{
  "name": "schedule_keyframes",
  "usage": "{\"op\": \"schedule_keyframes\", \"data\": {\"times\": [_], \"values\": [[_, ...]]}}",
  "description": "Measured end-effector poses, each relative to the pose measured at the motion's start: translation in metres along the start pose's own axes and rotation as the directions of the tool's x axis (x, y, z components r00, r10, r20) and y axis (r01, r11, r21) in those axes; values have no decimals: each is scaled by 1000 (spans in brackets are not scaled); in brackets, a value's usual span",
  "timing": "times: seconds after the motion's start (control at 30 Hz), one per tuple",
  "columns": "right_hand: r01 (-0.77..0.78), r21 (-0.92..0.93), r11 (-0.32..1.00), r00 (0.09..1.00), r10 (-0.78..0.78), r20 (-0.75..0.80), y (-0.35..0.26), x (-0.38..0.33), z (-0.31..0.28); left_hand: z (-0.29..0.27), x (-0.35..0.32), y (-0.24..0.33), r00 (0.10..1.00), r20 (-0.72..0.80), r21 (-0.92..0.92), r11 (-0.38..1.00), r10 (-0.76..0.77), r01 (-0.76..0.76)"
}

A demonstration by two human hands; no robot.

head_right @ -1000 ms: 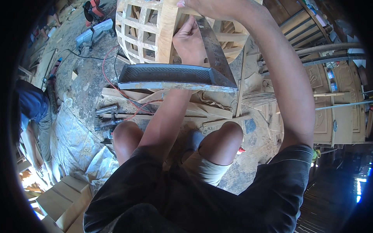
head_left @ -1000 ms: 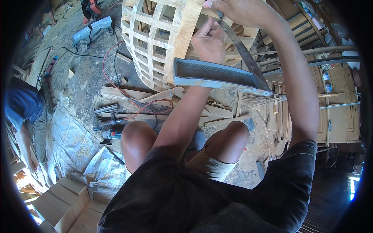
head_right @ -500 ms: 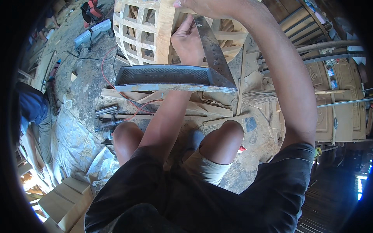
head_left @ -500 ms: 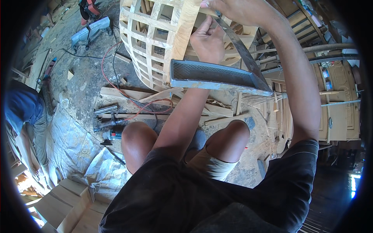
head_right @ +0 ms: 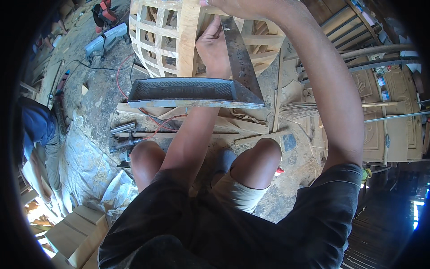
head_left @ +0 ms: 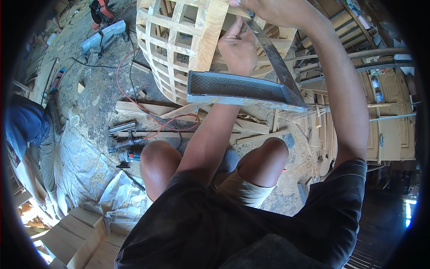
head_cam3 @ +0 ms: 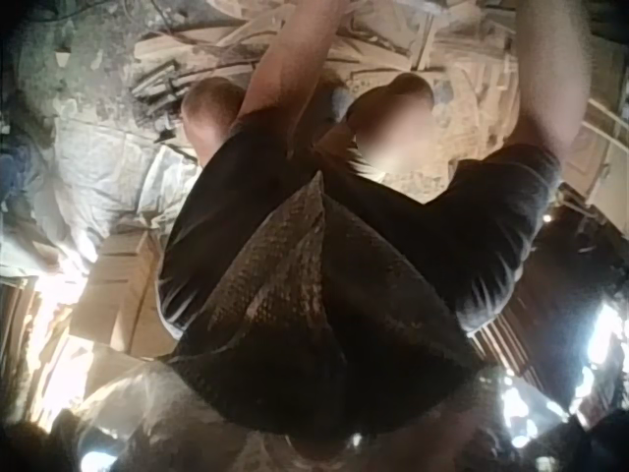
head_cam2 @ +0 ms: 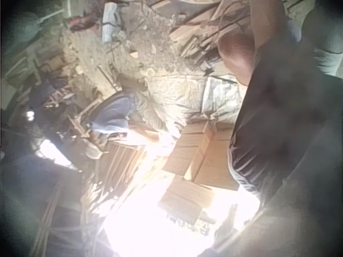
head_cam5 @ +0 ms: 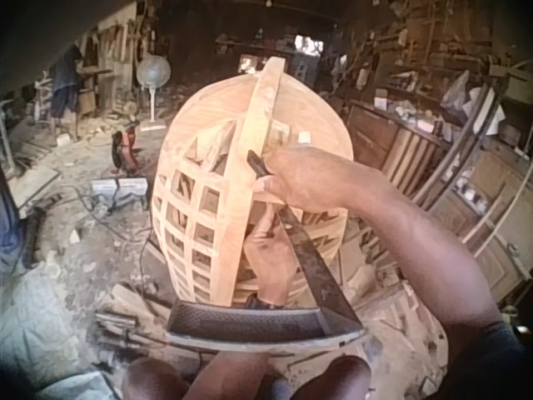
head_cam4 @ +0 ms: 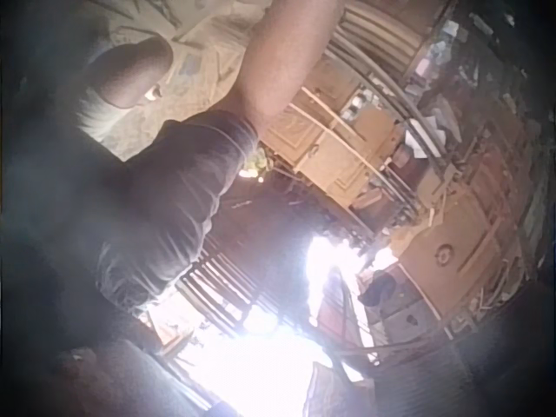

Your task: The person assembles a curved wooden structure by applying glue to wooden strips and securing them with a nail gun.

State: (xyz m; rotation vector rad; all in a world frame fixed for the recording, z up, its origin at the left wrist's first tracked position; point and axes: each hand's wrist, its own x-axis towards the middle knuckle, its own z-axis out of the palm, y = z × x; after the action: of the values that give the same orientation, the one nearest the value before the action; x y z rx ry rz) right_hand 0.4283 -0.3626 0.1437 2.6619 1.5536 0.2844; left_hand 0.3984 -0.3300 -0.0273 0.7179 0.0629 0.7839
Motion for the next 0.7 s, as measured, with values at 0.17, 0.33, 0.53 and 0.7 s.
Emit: {"op": "schedule_keyframes", "data": {"times": [0.17, 0.33, 0.53, 0.7], "values": [[6, -16, 1000, 999, -5, 45, -2, 5, 1, -4, 3, -5, 999, 26, 7, 1000, 22, -22], [52, -54, 997, 998, -50, 44, -4, 4, 5, -4, 3, -5, 999, 36, 6, 1000, 30, -30], [24, -75, 997, 997, -18, 76, -9, 6, 1, -5, 4, -6, 998, 46, 23, 999, 37, -38], [89, -58, 994, 996, -91, -19, -6, 0, -5, -4, 3, -4, 999, 41, 3, 1000, 25, -25]]}}
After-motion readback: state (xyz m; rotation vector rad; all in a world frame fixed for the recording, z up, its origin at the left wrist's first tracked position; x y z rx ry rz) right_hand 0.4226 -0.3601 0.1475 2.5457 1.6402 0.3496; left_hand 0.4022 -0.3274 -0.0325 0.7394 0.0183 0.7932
